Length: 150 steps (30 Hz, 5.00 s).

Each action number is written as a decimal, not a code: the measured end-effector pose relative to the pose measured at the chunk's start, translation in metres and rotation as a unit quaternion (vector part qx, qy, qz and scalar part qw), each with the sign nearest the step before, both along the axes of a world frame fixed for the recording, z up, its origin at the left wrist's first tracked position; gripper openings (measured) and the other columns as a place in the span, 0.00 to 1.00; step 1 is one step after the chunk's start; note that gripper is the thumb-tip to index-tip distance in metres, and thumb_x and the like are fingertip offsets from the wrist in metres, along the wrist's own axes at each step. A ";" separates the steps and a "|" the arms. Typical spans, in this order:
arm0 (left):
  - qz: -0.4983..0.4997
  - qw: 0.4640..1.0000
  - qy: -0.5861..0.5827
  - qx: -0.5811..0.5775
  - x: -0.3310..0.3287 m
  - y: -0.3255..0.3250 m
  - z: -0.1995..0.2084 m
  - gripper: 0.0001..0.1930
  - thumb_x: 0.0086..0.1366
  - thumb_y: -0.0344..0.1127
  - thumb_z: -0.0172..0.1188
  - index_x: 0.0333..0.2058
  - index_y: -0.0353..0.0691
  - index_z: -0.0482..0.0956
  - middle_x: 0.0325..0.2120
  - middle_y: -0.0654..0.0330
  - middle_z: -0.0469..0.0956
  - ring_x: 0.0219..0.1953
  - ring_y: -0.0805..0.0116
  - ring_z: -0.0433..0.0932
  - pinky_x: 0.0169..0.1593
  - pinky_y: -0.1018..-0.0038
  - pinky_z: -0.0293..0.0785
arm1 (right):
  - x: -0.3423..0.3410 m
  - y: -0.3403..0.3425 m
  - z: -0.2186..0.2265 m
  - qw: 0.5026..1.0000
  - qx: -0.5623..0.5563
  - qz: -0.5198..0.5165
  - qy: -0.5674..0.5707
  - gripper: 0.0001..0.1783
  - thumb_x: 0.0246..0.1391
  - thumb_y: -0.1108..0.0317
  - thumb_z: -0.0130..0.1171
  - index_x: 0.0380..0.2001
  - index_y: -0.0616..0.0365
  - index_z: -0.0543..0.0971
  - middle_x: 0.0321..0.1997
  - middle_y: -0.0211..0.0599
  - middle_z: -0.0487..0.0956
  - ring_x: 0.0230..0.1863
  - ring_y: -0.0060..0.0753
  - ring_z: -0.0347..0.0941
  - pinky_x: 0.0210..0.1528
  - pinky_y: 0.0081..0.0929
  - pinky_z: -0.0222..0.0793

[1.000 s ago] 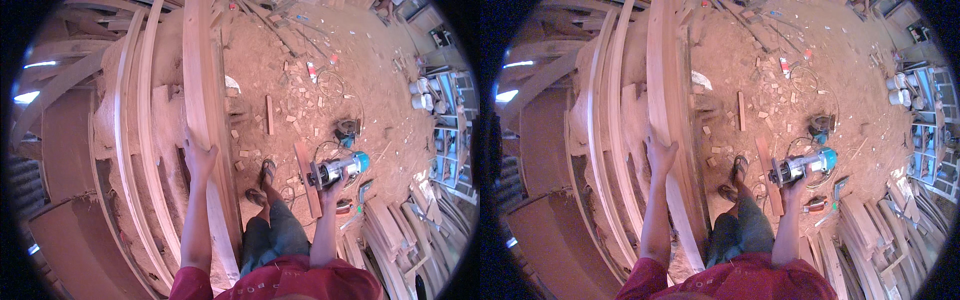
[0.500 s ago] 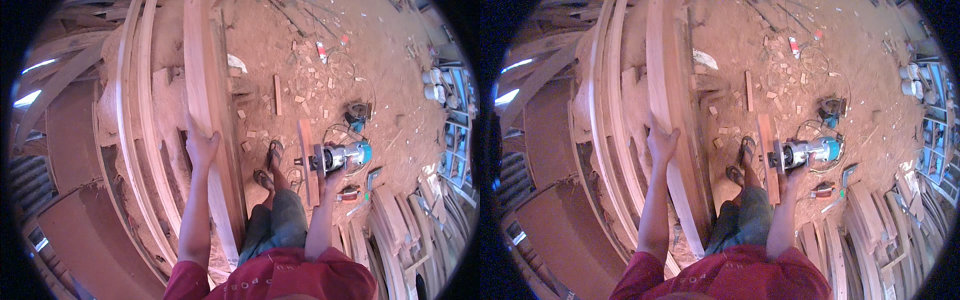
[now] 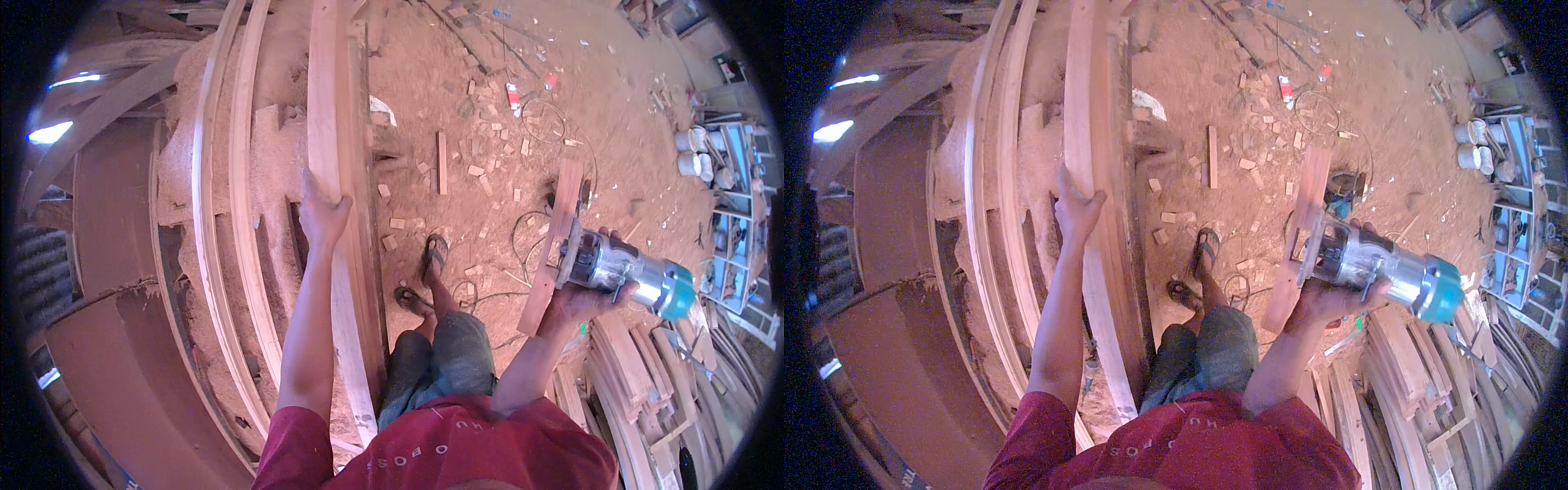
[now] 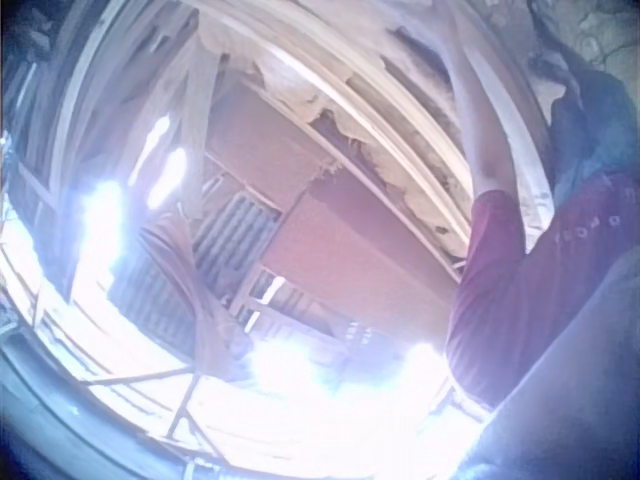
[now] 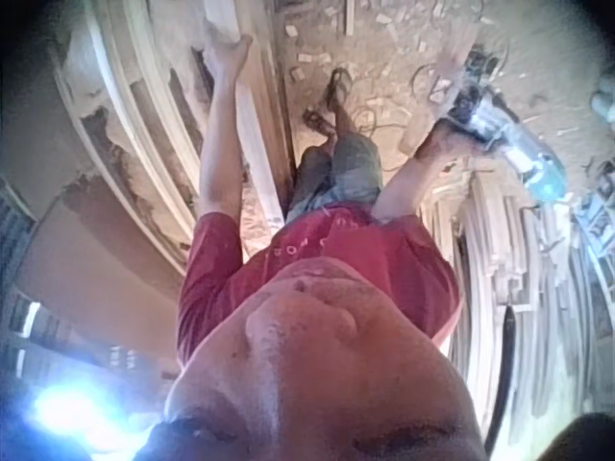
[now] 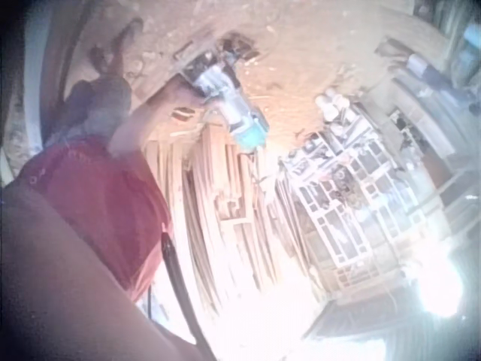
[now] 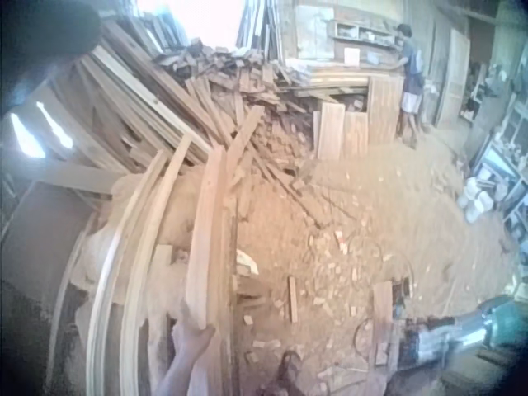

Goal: The person uses a router to shape the edges of long wooden boards and then sits down to adjust the router using a wrench.

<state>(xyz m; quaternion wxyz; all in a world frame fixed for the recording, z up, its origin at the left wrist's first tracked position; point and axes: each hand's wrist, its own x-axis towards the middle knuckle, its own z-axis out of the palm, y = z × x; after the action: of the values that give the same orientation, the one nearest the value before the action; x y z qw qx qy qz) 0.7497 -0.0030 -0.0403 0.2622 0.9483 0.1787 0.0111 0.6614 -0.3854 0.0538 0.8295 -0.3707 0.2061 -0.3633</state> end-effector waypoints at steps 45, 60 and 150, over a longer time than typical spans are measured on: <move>0.048 0.876 -0.099 -0.469 -0.310 0.046 -0.050 0.41 0.73 0.64 0.26 0.60 0.30 0.68 0.60 0.47 0.69 0.64 0.53 0.66 0.64 0.59 0.64 | -0.124 0.331 -0.103 0.898 -0.283 0.255 0.222 0.31 0.47 0.64 0.73 0.52 0.60 0.70 0.47 0.37 0.75 0.49 0.37 0.72 0.58 0.36 0.68; -0.038 0.946 -0.009 -0.322 -0.299 0.048 -0.033 0.31 0.74 0.47 0.42 0.63 0.24 0.63 0.63 0.38 0.64 0.66 0.42 0.61 0.67 0.56 0.56 | -0.073 0.307 -0.076 0.873 0.124 0.420 0.215 0.27 0.58 0.49 0.55 0.57 0.49 0.70 0.50 0.50 0.72 0.43 0.49 0.76 0.37 0.47 0.79; -0.029 0.965 0.068 -0.252 -0.295 0.042 -0.027 0.52 0.44 0.48 0.80 0.62 0.27 0.60 0.54 0.35 0.72 0.52 0.39 0.76 0.53 0.56 0.77 | 0.476 0.356 -0.105 0.876 -0.480 0.026 -0.045 0.33 0.42 0.57 0.76 0.47 0.63 0.73 0.39 0.45 0.81 0.38 0.40 0.79 0.43 0.37 0.74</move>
<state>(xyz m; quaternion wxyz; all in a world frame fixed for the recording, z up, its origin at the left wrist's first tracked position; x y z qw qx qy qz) 0.4547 0.0388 -0.0676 0.4801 0.8548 0.1657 -0.1065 1.1375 -0.0292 -0.0509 0.5670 -0.7118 -0.0409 -0.4125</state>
